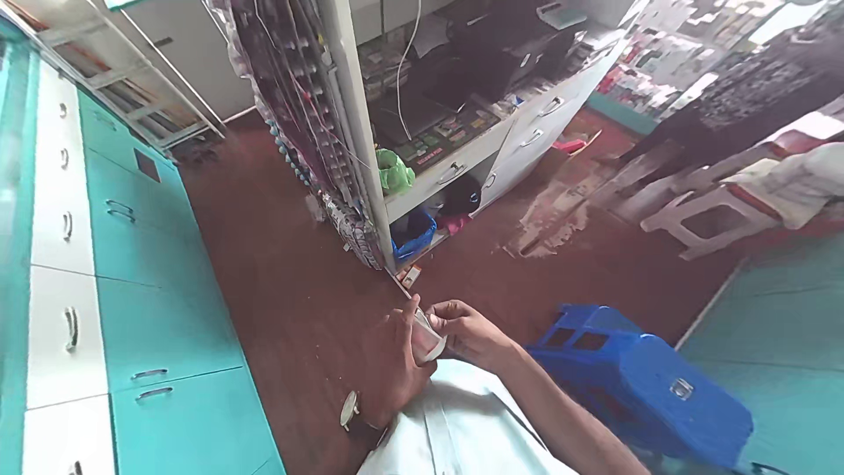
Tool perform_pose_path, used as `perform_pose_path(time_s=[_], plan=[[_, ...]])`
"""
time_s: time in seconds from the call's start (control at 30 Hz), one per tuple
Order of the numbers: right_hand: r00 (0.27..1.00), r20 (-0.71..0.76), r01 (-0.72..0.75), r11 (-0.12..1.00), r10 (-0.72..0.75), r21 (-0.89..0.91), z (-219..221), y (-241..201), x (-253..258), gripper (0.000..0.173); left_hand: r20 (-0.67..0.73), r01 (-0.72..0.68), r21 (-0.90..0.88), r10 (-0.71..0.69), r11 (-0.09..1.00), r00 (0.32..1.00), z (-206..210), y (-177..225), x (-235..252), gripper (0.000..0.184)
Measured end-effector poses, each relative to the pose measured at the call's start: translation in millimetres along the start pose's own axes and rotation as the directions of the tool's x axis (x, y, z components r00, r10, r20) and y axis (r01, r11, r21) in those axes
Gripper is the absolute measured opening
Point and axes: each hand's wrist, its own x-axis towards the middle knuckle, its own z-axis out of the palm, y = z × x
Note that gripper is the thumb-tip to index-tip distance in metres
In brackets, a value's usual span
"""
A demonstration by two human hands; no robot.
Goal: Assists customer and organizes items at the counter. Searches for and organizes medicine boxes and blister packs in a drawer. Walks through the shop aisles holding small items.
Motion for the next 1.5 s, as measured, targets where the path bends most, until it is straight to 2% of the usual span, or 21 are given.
perform_pose_path(time_s=[0.07, 0.1, 0.17, 0.27, 0.37, 0.47, 0.53, 0.63, 0.73, 0.77, 0.83, 0.9, 0.93, 0.97, 1.0, 1.13, 1.2, 1.3, 1.37, 1.47, 1.5], plan=[[0.996, -0.012, 0.09, 0.981, -0.093, -0.173, -12, -1, 7, 0.012, 0.027, 0.004, 0.059, -0.005, 0.998, 1.0, 5, -7, 4, 0.103], [0.98, -0.036, 0.171, 0.929, -0.193, -0.329, -15, 0, 9, 0.009, 0.042, 0.005, 0.118, -0.01, 0.993, 0.999, 8, -10, 7, 0.101], [0.928, -0.037, 0.286, 0.774, -0.37, -0.564, -26, 3, 15, 0.018, 0.047, -0.016, 0.229, 0.006, 0.973, 0.999, 17, -13, 13, 0.098], [0.942, -0.001, 0.233, 0.657, -0.335, -0.717, -51, -8, 22, 0.034, 0.029, -0.045, 0.362, 0.037, 0.931, 0.999, 39, 0, 27, 0.074], [0.963, 0.143, 0.246, 0.535, -0.227, -0.808, -96, -40, 18, 0.039, 0.062, -0.091, 0.413, 0.072, 0.906, 0.995, 69, 19, 51, 0.056], [0.971, 0.237, 0.214, 0.528, -0.024, -0.822, -143, -79, 4, 0.036, 0.1, -0.12, 0.4, 0.087, 0.908, 0.991, 99, 31, 75, 0.054], [0.971, 0.238, 0.163, 0.655, 0.027, -0.738, -170, -98, 3, 0.031, 0.103, -0.079, 0.326, 0.048, 0.942, 0.994, 113, 39, 92, 0.058], [0.993, 0.102, -0.004, 0.885, 0.059, -0.465, -199, -116, 6, 0.017, 0.01, 0.032, 0.207, -0.035, 0.978, 0.999, 143, 51, 116, 0.073], [0.995, 0.069, -0.061, 0.972, 0.079, -0.226, -221, -124, 14, 0.019, -0.073, 0.141, 0.163, -0.13, 0.976, 0.989, 164, 64, 139, 0.07], [0.99, 0.121, -0.045, 0.969, 0.076, -0.244, -228, -129, 16, 0.025, -0.113, 0.179, 0.183, -0.16, 0.967, 0.981, 168, 68, 145, 0.067], [0.967, 0.247, 0.046, 0.915, 0.059, -0.4, -237, -138, 19, 0.035, -0.11, 0.249, 0.207, -0.231, 0.946, 0.967, 173, 75, 149, 0.078], [0.974, 0.224, 0.149, 0.699, 0.017, -0.7, -239, -146, 21, 0.025, 0.039, 0.361, 0.063, -0.363, 0.931, 0.931, 171, 85, 151, 0.084], [0.98, 0.199, 0.161, 0.576, 0.004, -0.802, -239, -151, 22, 0.02, 0.101, 0.428, -0.036, -0.423, 0.903, 0.901, 167, 87, 154, 0.071], [0.981, 0.192, 0.176, 0.492, -0.018, -0.853, -241, -155, 24, 0.017, 0.108, 0.473, -0.107, -0.463, 0.874, 0.88, 163, 87, 159, 0.045], [0.979, 0.2, 0.195, 0.467, -0.04, -0.862, -243, -156, 26, 0.016, 0.073, 0.489, -0.108, -0.484, 0.866, 0.872, 162, 84, 161, 0.026], [0.975, 0.221, 0.184, 0.597, -0.01, -0.781, -256, -150, 39, 0.019, -0.14, 0.475, -0.122, -0.489, 0.871, 0.861, 169, 78, 157, 0.019], [0.969, 0.245, 0.181, 0.59, 0.03, -0.787, -259, -150, 46, 0.018, -0.102, 0.548, -0.234, -0.581, 0.803, 0.807, 173, 73, 154, 0.019], [0.977, 0.211, 0.184, 0.562, -0.018, -0.806, -261, -140, 53, 0.017, 0.096, 0.667, -0.455, -0.712, 0.59, 0.696, 175, 63, 145, 0.019], [0.972, 0.233, 0.166, 0.586, 0.041, -0.793, -267, -134, 62, 0.018, 0.09, 0.737, -0.392, -0.774, 0.55, 0.626, 177, 60, 138, 0.012], [0.925, 0.315, 0.141, 0.58, 0.211, -0.802, -267, -135, 71, 0.029, 0.032, 0.768, -0.104, -0.77, 0.632, 0.637, 177, 64, 137, 0.01], [0.934, 0.298, 0.124, 0.601, 0.199, -0.789, -266, -131, 74, 0.025, 0.025, 0.774, -0.075, -0.774, 0.629, 0.632, 180, 65, 136, 0.013]])
